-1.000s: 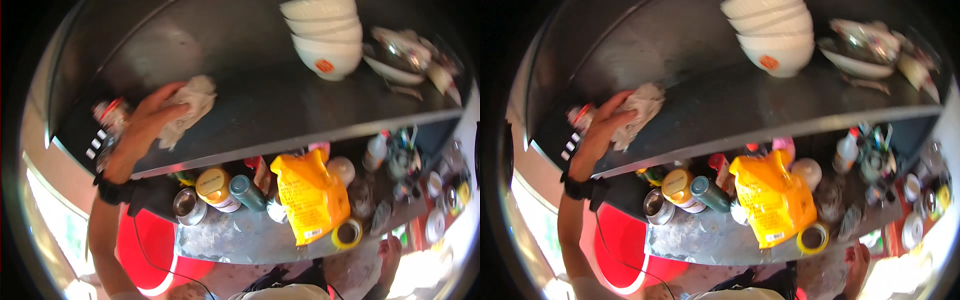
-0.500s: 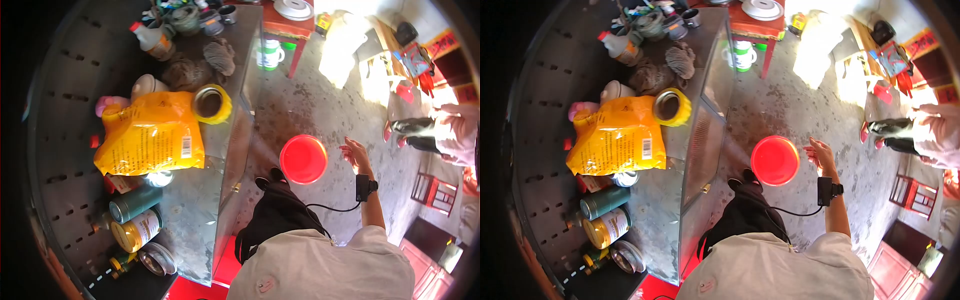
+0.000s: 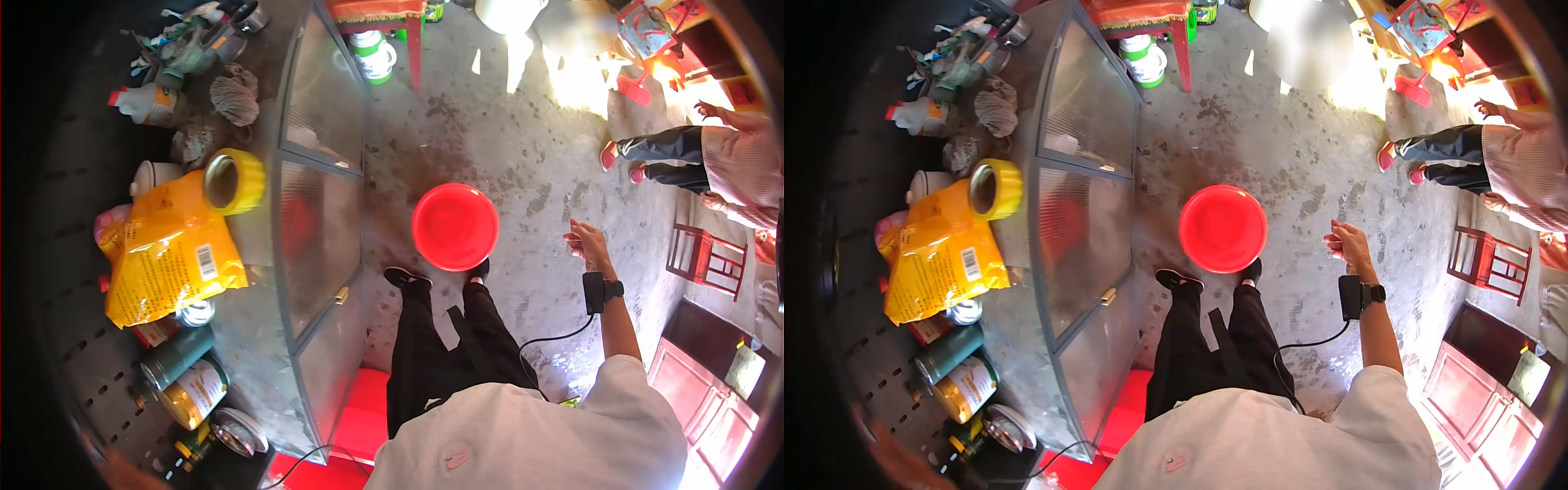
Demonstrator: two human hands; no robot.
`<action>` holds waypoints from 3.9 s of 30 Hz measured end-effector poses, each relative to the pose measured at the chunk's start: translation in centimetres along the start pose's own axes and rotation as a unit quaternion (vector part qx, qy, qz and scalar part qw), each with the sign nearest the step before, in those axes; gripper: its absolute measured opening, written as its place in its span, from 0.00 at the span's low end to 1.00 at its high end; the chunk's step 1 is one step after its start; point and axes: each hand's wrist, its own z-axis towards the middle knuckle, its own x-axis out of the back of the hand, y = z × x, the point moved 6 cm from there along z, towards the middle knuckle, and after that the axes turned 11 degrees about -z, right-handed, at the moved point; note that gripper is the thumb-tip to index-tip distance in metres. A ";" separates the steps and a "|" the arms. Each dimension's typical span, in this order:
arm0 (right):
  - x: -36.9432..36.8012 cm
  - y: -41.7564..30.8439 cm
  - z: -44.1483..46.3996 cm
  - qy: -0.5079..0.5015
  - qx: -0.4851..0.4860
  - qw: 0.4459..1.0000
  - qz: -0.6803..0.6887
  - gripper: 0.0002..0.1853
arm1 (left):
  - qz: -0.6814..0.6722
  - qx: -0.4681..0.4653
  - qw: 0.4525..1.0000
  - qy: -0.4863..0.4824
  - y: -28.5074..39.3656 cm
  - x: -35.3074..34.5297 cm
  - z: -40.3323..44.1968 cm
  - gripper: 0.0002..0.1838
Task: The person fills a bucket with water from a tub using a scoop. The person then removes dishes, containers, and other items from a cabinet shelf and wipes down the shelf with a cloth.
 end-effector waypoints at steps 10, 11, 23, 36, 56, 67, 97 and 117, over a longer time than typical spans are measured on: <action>4.8 9.4 2.2 -0.037 -0.015 0.999 -0.021 0.16 | -0.501 0.092 0.802 -0.314 22.4 -23.5 -8.5 0.04; 5.3 10.5 2.1 -0.034 -0.028 0.999 -0.011 0.15 | -0.517 0.104 0.790 -0.314 24.0 -23.9 -8.7 0.05; 6.6 16.0 -1.2 0.036 -0.051 0.994 0.086 0.13 | -0.586 0.085 0.633 -0.499 33.5 -32.1 -12.5 0.34; -0.6 21.6 -10.5 0.043 -0.124 0.967 0.217 0.13 | -0.591 -0.123 0.611 -0.512 37.2 -41.2 -19.0 0.30; 7.2 27.8 -10.0 0.054 -0.066 0.987 0.138 0.22 | -0.550 0.337 0.519 -0.561 33.0 -37.4 -24.6 0.20; 17.8 40.7 -12.1 0.103 -0.238 0.957 0.130 0.10 | -0.490 0.421 0.528 -0.551 39.1 -33.1 -30.0 0.67; 15.7 34.0 -9.5 0.038 -0.197 0.977 0.066 0.12 | -0.612 0.547 0.298 -0.487 38.3 -38.1 -30.3 0.47; -6.0 29.7 0.4 -0.094 -0.102 0.976 -0.168 0.13 | -0.595 0.661 0.125 -0.441 47.1 -60.8 -39.8 0.35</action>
